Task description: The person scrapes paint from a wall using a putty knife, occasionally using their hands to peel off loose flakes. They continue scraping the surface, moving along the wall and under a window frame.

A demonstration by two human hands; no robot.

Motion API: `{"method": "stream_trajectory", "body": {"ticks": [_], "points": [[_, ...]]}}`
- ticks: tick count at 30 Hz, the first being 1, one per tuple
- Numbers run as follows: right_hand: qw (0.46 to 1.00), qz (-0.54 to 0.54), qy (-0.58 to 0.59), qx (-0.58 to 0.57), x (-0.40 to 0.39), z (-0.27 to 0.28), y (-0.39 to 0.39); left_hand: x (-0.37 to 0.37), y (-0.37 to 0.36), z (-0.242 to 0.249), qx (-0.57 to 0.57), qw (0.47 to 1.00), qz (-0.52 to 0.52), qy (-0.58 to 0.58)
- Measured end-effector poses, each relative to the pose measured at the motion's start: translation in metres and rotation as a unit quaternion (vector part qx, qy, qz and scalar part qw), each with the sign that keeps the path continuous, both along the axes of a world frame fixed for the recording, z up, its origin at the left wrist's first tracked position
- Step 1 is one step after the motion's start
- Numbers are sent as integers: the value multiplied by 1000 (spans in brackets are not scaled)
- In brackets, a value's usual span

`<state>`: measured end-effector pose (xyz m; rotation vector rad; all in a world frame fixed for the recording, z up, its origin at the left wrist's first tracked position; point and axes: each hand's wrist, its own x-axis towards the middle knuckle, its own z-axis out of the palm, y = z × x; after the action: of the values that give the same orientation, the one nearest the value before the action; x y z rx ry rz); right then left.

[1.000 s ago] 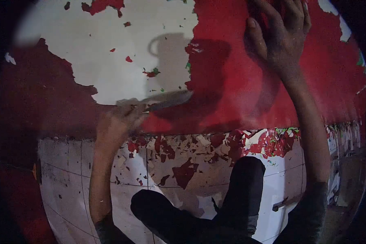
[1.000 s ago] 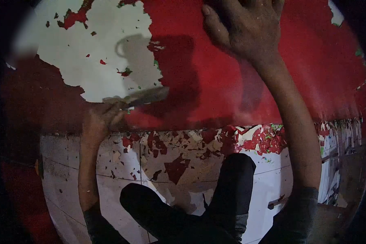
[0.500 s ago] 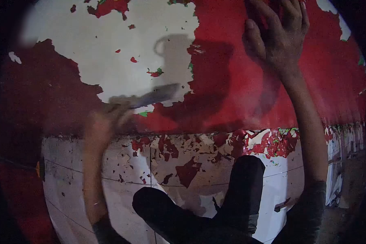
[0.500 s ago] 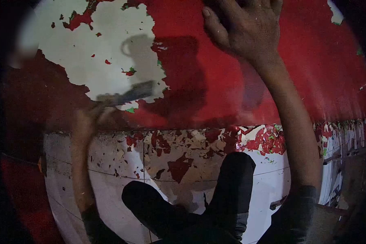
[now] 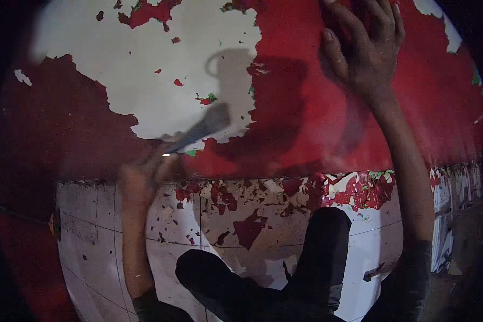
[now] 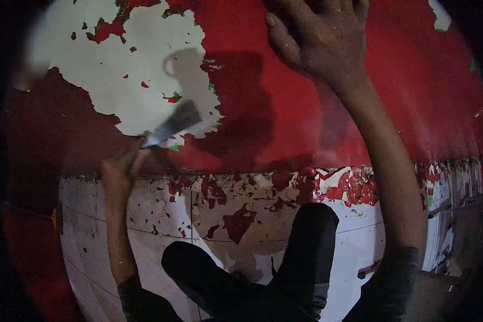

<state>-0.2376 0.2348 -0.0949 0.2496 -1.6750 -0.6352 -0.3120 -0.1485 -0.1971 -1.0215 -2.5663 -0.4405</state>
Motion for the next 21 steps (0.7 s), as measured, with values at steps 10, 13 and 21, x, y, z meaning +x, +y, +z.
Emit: {"method": "stream_trajectory", "body": {"ticks": [10,13,21], "points": [[1000,14,6,9,-5,2,7,-4,-22,-3,43,999,9,-28],[1000,14,3,2,-3,-2,2,0,-9,5,24,998,16,47],[999,0,-23,-36,4,1,-9,-18,-2,-20,-30,981,-123,148]]}}
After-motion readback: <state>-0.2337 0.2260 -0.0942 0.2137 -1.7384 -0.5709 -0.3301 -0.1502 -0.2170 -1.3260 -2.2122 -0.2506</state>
